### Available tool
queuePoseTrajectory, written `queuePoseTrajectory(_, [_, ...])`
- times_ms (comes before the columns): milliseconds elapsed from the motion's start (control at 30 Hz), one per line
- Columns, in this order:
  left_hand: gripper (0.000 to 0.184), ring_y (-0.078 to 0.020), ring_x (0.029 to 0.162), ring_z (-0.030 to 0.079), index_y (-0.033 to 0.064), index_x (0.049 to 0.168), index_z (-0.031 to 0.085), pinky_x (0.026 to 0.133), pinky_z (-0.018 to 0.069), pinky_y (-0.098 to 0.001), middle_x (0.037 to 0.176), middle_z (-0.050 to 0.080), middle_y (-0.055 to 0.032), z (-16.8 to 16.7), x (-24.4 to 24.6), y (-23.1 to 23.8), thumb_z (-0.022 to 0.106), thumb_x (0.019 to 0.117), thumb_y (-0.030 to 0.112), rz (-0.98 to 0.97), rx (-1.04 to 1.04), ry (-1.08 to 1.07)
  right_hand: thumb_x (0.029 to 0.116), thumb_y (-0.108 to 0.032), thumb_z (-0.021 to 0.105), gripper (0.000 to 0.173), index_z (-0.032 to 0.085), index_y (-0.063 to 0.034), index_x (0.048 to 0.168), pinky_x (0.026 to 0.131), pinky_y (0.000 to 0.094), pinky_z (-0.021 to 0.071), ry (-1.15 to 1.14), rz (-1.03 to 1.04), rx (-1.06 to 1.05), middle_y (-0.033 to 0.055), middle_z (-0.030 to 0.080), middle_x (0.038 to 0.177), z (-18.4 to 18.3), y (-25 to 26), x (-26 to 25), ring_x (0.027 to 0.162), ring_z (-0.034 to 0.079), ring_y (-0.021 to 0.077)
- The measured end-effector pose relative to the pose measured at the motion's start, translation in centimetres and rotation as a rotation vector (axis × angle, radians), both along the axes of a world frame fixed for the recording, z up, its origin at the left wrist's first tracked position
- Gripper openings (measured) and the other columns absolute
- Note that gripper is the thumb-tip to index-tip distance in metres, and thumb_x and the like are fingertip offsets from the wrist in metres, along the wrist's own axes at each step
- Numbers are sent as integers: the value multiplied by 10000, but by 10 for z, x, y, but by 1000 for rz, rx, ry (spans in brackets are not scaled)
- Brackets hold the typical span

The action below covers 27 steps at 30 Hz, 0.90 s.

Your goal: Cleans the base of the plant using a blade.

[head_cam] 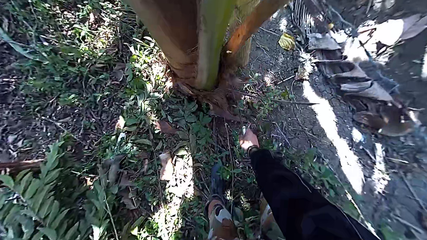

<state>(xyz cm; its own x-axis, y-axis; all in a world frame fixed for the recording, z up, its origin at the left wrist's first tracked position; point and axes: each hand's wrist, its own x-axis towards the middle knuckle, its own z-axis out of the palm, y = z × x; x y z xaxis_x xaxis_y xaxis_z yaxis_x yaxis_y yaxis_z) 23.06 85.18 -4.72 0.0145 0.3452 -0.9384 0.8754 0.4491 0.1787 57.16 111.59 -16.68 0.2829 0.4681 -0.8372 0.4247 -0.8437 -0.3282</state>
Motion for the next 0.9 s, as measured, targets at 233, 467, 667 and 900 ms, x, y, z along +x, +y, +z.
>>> queuePoseTrajectory(233, [454,-352,1322,584,29,1435,566,1147,437,-529,1422,595,-224,-17,-39,71,461,1095,310,-297,-45,1,1008,-278,616,454,543,-35,1385,851,563,561,314,-410,29,216,681,1077,74,-199,-80,919,690,345])
queuePoseTrajectory(467, [482,-348,1405,518,45,1473,537,1196,378,-526,1495,543,-214,-4,-26,143,397,1119,342,-614,-113,60,1036,-247,584,342,537,-7,1274,529,391,525,509,-982,72,107,566,730,94,-255,-130,530,554,208])
queuePoseTrajectory(667, [549,-372,1394,520,80,1538,463,1167,410,-549,1540,485,-225,-28,8,124,485,1083,387,-636,-131,130,1071,-272,570,251,521,-25,1071,461,327,513,778,-1300,182,22,466,581,54,-193,-89,436,489,148])
queuePoseTrajectory(900, [866,-459,1377,505,90,1639,217,1111,459,-582,1596,355,-300,-82,10,142,619,989,499,-614,-22,251,1071,-291,572,253,547,-39,1066,434,318,490,585,-1319,342,14,469,578,-21,-143,-8,427,470,139])
